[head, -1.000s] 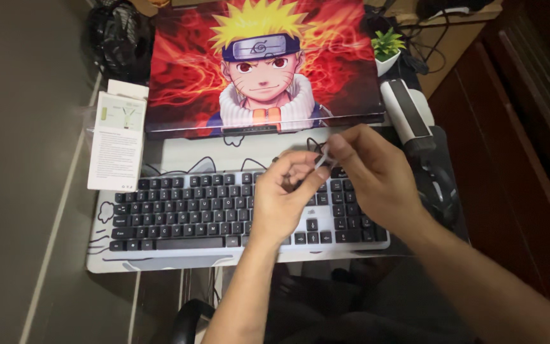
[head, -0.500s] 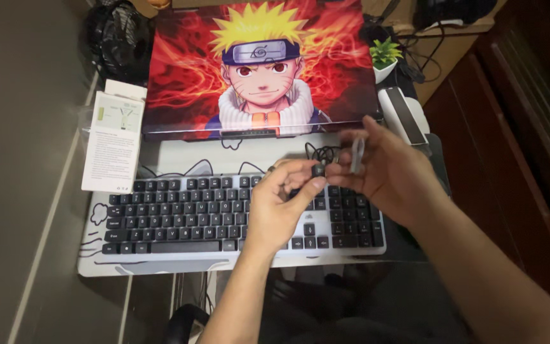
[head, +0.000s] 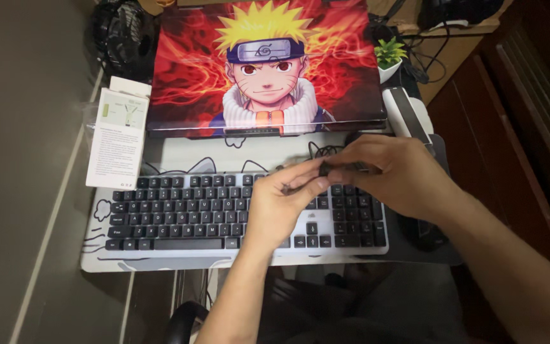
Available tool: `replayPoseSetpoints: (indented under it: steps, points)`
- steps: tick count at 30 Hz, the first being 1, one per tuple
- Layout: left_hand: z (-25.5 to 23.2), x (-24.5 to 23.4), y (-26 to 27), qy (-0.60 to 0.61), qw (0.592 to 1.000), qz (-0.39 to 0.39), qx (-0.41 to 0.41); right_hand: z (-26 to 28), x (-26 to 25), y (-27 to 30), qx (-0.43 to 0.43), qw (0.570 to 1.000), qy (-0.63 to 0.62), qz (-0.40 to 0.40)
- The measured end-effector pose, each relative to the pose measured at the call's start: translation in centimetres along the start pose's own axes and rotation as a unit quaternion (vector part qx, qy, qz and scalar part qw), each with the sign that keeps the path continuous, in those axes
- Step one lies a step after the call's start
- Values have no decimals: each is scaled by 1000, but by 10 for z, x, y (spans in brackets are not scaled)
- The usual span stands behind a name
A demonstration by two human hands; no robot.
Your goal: The person removes individual keycaps from a keyboard, sprays them with a cleaning solution, and wipes them with a cloth. The person repeats this process for several keycaps throughout the clip.
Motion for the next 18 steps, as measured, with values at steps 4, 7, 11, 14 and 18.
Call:
replayPoseSetpoints:
  steps: [4,7,11,14,18]
  points:
    - [2,-4,-2,2,999,-17,-28,17,-1,2,-123,992,16,-11]
    - [0,-2,-3,34,999,-26,-6,16,5,5,-160,985,61,-10]
    - [-3,-1,-6,-12,999,-44,-28,12,12,4,-171,977,124,-23]
    - [-12,-2,-6,-121,989,-77,-26,0,12,-3,-136,985,104,-25]
    - [-52,-8,-3,-397,902,-103,134,-19,20,-15,-89,990,108,32]
Point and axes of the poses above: each hand's wrist, its own y-axis away from the middle knuckle, its own x-axis out of the palm, z = x × y, the point moved 7 cm from there along -y, towards the middle knuckle, and after that the axes turned 5 degrees about -x, right-handed, at the moved point
